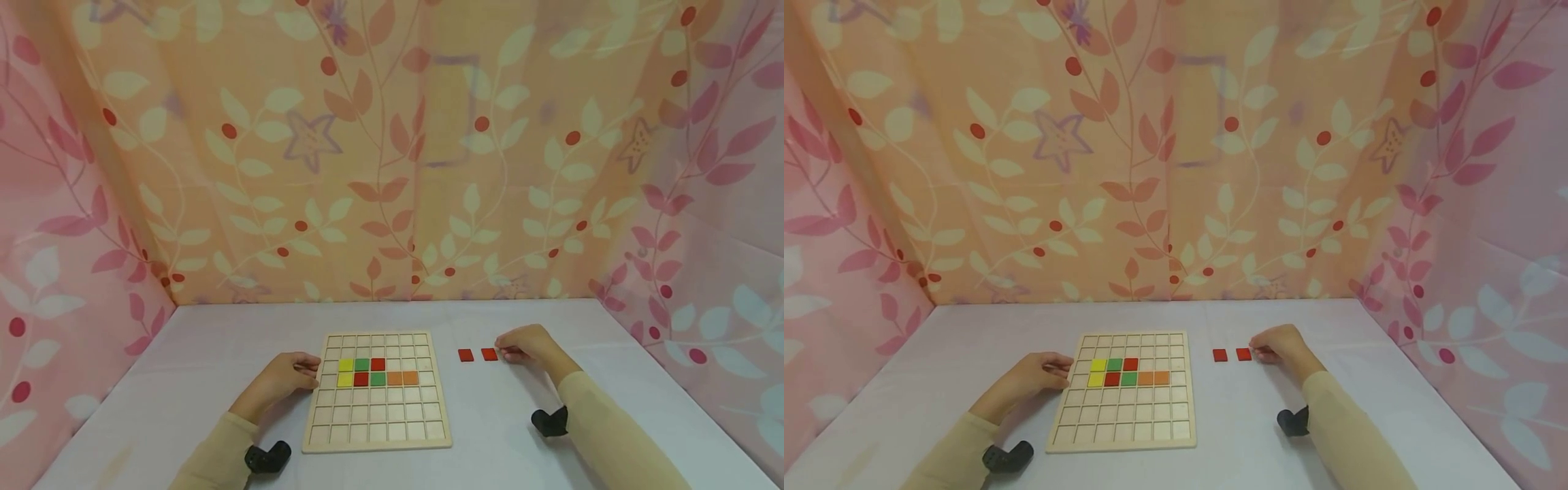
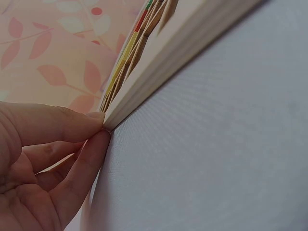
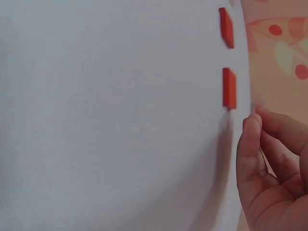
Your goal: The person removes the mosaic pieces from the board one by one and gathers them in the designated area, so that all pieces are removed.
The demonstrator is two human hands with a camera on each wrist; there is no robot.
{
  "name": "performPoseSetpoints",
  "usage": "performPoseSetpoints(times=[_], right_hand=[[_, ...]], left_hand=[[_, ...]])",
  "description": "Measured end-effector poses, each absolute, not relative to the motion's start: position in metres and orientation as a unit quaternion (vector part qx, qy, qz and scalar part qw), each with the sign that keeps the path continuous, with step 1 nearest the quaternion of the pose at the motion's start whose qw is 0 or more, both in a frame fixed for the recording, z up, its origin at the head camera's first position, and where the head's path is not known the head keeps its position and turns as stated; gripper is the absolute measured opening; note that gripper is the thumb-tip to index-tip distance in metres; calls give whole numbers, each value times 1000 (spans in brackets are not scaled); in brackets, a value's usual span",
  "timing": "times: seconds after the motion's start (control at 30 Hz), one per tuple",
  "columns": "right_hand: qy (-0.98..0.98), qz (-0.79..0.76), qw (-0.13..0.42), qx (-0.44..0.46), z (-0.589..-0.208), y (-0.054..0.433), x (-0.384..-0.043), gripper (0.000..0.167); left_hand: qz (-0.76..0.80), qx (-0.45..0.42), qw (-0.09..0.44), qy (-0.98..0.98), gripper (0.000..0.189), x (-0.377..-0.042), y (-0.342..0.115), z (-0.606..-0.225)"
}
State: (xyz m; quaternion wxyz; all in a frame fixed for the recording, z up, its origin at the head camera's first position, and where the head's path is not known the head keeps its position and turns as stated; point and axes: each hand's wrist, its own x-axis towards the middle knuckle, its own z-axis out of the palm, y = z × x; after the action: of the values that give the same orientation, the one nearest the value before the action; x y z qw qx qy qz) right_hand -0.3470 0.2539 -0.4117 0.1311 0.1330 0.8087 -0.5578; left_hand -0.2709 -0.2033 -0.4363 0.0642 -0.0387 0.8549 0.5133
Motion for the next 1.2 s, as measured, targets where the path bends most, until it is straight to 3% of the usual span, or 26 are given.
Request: performPoseSetpoints(times=[0.47,1.2], right_hand=[[804,-582,107,63,-398,210,-332,32],[795,-592,124,34,-408,139,-336,21]], left_hand=[[515,-10,68,855,45,-270,-205,-437],[510,-13,66,857,46,-271,-205,-436]])
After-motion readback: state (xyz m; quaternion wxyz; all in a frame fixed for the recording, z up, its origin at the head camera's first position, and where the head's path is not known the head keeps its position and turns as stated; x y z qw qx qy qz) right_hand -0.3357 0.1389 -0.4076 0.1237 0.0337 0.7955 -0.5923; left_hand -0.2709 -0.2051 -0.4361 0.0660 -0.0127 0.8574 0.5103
